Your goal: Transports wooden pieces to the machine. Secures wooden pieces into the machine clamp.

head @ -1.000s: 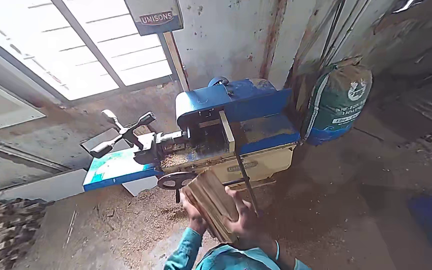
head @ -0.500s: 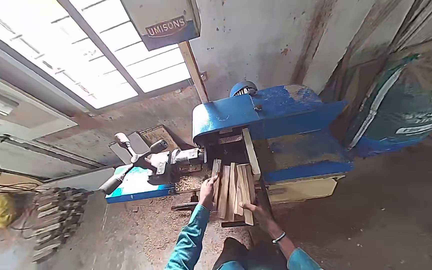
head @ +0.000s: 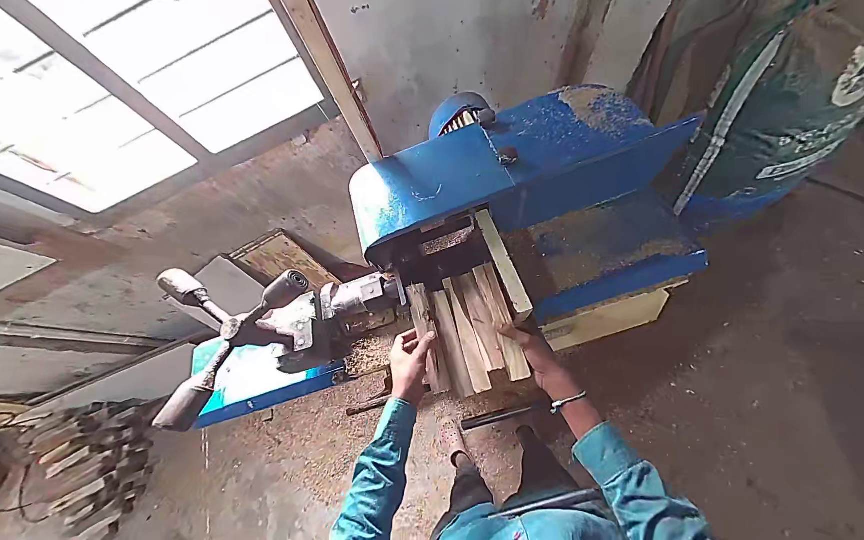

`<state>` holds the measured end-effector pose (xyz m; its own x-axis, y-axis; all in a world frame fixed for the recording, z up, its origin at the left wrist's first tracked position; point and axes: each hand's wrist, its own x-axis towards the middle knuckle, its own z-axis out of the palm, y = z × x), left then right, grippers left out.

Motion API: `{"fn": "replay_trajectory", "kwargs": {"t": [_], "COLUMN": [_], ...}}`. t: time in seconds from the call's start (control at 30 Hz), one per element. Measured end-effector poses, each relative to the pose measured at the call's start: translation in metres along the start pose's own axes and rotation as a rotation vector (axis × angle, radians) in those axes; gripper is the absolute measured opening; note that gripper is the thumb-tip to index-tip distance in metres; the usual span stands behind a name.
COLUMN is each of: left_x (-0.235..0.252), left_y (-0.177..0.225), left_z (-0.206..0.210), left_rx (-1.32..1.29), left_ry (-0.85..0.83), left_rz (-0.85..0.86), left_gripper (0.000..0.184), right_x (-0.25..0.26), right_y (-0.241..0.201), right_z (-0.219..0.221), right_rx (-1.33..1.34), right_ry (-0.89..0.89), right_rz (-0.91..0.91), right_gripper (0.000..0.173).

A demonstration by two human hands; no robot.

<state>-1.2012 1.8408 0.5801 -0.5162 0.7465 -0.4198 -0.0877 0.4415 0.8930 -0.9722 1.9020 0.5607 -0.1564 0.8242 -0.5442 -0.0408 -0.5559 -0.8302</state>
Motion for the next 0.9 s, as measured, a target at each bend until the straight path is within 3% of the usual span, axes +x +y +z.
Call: {"fn": "replay_trajectory", "kwargs": {"t": [0.03, 0.1, 0.2, 0.47, 0.57, 0.73, 0.8, 0.9], "left_x": [-0.003, -0.006, -0.006, 0.000, -0.004, -0.014, -0.021, -0.021], "left_y": [-0.011, -0.024, -0.028, 0.021, 0.010, -0.016, -0.026, -0.020], "left_z": [-0.001, 0.000, 0.000, -0.006, -0.005, 0.000, 0.009, 0.020], "left_rx": [0.020, 0.131, 0.359, 0.581, 0.547, 0.373, 0.401, 0.503], "left_ry": [0.024, 0.081, 0.170, 0.006, 0.025, 0.093, 0.135, 0.190], "left_rz": [0.054, 0.168, 0.295, 0.115, 0.160, 0.263, 0.280, 0.303], "left_gripper": [0.048, 0.046, 0.042, 0.043, 0.046, 0.055, 0.059, 0.056], "right_x": [-0.002, -0.008, -0.017, -0.008, -0.008, -0.028, -0.025, -0.014], "right_y": [0.001, -0.001, -0.001, -0.005, -0.001, 0.006, 0.018, 0.016], "right_z": [0.002, 0.005, 0.009, 0.018, 0.016, 0.022, 0.023, 0.027], "right_rx": [-0.053, -0.128, -0.082, -0.010, -0.027, -0.130, -0.163, -0.234], "right_ry": [0.033, 0.059, 0.051, 0.296, 0.386, 0.344, 0.410, 0.462], "right_rz": [0.020, 0.043, 0.029, -0.014, -0.032, -0.167, -0.216, -0.214], "right_gripper": [0.069, 0.073, 0.060, 0.061, 0.065, 0.073, 0.079, 0.072]}}
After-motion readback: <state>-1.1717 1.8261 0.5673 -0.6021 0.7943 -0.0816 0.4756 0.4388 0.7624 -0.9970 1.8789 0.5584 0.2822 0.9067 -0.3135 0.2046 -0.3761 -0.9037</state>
